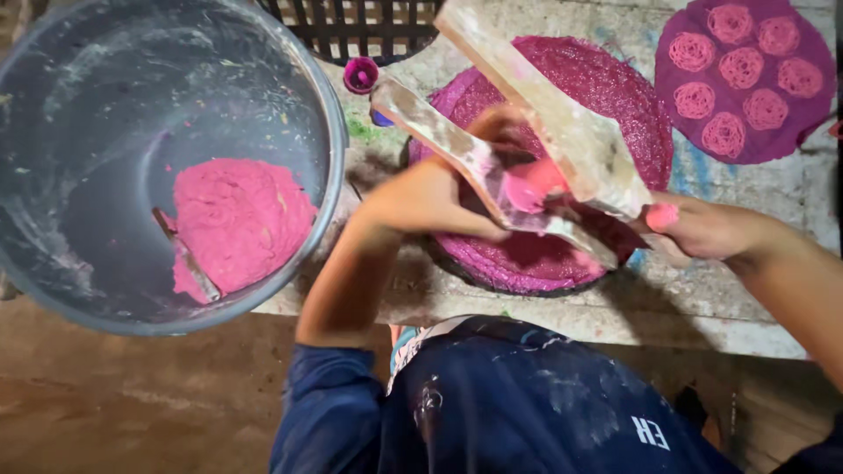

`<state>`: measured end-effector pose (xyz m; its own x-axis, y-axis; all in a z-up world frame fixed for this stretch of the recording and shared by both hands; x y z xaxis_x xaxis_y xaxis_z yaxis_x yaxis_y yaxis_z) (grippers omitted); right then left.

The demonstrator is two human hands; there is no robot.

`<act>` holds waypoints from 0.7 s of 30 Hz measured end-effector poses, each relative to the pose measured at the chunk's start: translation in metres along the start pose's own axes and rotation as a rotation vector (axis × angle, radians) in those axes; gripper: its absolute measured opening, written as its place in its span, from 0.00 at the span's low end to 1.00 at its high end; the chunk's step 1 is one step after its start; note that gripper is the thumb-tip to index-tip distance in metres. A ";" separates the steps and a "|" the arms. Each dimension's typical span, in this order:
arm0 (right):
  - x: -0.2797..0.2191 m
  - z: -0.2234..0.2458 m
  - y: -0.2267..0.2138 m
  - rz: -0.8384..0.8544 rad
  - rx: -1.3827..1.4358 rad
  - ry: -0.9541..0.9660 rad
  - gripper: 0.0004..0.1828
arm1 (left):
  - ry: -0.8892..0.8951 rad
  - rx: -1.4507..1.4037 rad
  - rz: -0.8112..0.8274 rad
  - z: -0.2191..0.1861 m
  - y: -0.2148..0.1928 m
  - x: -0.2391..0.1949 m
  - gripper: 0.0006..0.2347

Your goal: The person scoops pink dough from a basin and uses a manual extruder to press it into thin strands, forming circular nests on a purple tray. The person repeats this process, filling multiple spots on the tray with the extruded dough nests.

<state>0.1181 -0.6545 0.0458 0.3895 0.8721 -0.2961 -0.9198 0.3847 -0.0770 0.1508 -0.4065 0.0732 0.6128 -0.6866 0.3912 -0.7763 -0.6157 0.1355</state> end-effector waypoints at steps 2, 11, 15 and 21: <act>-0.013 -0.030 0.003 0.058 0.147 0.083 0.45 | 0.284 -0.569 -0.077 -0.011 -0.017 0.004 0.41; -0.014 -0.066 -0.021 -0.138 0.112 0.619 0.40 | 0.569 -1.079 -0.325 0.083 -0.050 0.017 0.14; 0.013 -0.072 -0.027 -0.216 -0.103 0.650 0.45 | 0.637 -1.163 -0.330 0.103 -0.080 0.010 0.07; 0.034 -0.074 -0.010 -0.260 -0.138 0.599 0.47 | 0.623 -1.166 -0.424 0.116 -0.090 -0.005 0.09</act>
<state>0.1375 -0.6513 -0.0339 0.5425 0.4225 -0.7261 -0.8127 0.4826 -0.3264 0.2345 -0.3929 -0.0466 0.9036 -0.0562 0.4247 -0.4123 0.1550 0.8977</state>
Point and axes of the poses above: each hand's wrist, its own x-axis towards the middle knuckle, its own y-axis out of the palm, z = x × y, the point moved 7 cm from there along x, towards the middle knuckle, and after that the axes turned 7 degrees about -x, right-handed, at the moved point
